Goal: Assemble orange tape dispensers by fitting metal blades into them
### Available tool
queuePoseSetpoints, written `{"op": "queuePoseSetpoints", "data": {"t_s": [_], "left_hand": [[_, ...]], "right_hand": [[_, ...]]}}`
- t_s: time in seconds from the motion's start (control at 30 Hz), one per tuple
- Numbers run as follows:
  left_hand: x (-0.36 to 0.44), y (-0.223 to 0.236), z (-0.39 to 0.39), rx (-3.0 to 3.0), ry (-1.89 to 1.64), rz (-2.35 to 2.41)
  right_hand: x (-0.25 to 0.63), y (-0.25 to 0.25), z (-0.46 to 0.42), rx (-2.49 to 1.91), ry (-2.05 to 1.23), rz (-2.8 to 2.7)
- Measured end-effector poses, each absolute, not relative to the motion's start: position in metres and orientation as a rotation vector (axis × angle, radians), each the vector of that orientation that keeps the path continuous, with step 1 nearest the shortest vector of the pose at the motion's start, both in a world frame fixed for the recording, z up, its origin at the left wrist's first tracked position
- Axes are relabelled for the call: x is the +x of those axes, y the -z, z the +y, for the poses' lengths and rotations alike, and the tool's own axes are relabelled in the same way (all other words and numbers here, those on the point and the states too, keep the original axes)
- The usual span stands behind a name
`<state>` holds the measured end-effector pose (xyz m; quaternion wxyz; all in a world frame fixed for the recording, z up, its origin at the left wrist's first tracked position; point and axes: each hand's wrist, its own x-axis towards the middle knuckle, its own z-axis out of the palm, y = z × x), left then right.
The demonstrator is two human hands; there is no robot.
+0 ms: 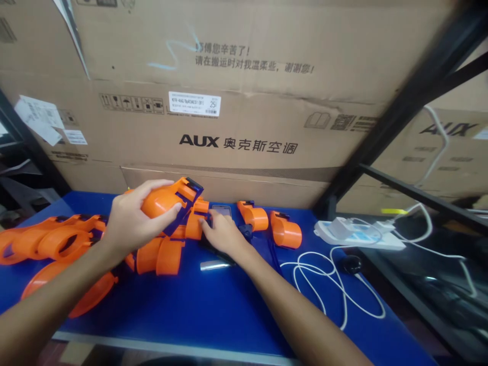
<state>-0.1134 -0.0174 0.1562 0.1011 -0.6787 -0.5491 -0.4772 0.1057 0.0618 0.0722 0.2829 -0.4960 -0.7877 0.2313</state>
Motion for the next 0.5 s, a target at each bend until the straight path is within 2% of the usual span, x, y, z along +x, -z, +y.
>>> {"op": "queuePoseSetpoints", "data": {"t_s": [0.1, 0.27, 0.5], "left_hand": [[-0.099, -0.149, -0.022, -2.031, 1.506, -1.564], [-0.072, -0.129, -0.026, -2.14, 1.725, -1.578], [-0.024, -0.11, -0.042, -2.385, 2.209, -1.649]], "right_hand": [[0.116, -0.079, 0.058, -1.173, -0.735, -1.963], [0.127, -0.097, 0.046, -0.849, -1.341, -1.504], [0.141, -0.098, 0.034, -0.891, -1.281, -1.349]]}}
